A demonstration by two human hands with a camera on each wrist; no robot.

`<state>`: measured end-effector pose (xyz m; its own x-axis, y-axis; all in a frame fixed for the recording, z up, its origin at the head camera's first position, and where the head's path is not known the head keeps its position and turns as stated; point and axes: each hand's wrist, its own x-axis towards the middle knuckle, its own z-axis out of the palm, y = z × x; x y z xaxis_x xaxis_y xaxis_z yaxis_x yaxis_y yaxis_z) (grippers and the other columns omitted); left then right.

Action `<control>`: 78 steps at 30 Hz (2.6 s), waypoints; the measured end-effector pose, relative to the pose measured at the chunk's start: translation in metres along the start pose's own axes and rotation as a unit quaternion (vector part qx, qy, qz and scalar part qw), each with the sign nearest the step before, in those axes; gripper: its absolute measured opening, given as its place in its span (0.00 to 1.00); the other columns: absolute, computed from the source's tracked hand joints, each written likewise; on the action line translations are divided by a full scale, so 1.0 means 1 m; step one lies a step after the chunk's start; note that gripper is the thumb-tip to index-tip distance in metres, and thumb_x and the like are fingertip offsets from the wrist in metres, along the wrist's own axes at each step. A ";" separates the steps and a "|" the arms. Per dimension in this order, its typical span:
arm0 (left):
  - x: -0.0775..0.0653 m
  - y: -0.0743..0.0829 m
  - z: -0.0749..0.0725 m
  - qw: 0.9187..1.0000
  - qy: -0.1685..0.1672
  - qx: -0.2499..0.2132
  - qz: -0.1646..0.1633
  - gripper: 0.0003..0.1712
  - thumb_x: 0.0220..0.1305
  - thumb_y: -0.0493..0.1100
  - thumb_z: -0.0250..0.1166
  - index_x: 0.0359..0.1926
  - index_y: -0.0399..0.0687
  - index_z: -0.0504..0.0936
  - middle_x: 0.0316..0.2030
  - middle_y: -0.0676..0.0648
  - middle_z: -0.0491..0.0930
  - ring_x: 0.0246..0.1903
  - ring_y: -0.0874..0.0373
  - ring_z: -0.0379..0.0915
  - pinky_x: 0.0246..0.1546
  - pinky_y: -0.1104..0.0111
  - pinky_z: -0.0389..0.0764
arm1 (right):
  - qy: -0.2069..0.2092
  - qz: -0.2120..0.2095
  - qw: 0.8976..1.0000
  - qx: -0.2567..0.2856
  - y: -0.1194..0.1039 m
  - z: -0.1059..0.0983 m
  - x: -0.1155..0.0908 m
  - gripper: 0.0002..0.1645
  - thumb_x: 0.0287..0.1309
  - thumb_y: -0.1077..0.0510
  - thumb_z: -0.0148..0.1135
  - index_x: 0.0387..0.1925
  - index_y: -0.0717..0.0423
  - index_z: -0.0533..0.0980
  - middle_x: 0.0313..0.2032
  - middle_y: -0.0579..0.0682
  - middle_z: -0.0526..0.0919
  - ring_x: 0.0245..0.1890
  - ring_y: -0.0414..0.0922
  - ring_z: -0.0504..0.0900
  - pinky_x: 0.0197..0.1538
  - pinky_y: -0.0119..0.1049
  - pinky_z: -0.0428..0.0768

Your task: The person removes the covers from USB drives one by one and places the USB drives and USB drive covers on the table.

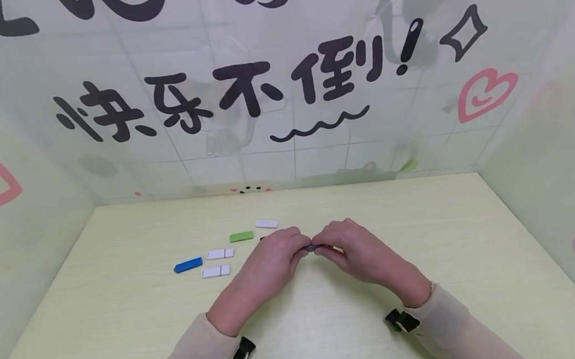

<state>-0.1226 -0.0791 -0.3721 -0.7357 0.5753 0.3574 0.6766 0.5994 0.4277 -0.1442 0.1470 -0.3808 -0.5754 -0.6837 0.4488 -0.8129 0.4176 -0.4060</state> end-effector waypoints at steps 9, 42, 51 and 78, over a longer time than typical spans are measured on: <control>0.000 0.000 0.000 1.000 -0.003 0.007 -0.001 0.05 0.70 0.33 0.71 0.43 0.47 0.89 0.34 0.54 0.81 0.36 0.60 0.79 0.42 0.66 0.84 | -0.002 -0.002 1.000 0.001 0.000 0.000 0.000 0.09 0.64 0.64 0.75 0.45 0.53 0.89 0.39 0.42 0.90 0.39 0.38 0.86 0.40 0.39 0.80; 0.001 0.000 -0.005 0.999 -0.008 -0.013 -0.036 0.05 0.72 0.35 0.70 0.45 0.48 0.89 0.37 0.55 0.83 0.39 0.60 0.80 0.46 0.65 0.84 | -0.009 0.029 0.999 0.012 0.001 -0.005 0.001 0.11 0.66 0.62 0.74 0.49 0.51 0.89 0.43 0.40 0.91 0.42 0.36 0.87 0.46 0.42 0.83; 0.001 0.000 -0.004 0.999 -0.001 -0.020 -0.038 0.06 0.71 0.34 0.70 0.44 0.48 0.89 0.37 0.54 0.84 0.39 0.60 0.81 0.45 0.65 0.84 | -0.002 0.034 0.998 0.052 0.002 -0.004 0.000 0.11 0.65 0.65 0.74 0.47 0.52 0.89 0.39 0.41 0.91 0.38 0.33 0.85 0.43 0.40 0.87; 0.002 -0.001 -0.007 0.995 -0.005 -0.019 -0.096 0.06 0.72 0.34 0.69 0.46 0.46 0.88 0.40 0.52 0.84 0.40 0.59 0.81 0.46 0.64 0.85 | -0.039 0.107 0.993 0.030 0.002 -0.017 -0.005 0.09 0.68 0.62 0.72 0.48 0.56 0.87 0.40 0.42 0.89 0.39 0.34 0.84 0.46 0.43 0.88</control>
<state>-0.1249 -0.0828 -0.3666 -0.8511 0.4576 0.2574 0.5213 0.6777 0.5186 -0.1448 0.1609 -0.3705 -0.7244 -0.6279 0.2846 -0.6640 0.5244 -0.5330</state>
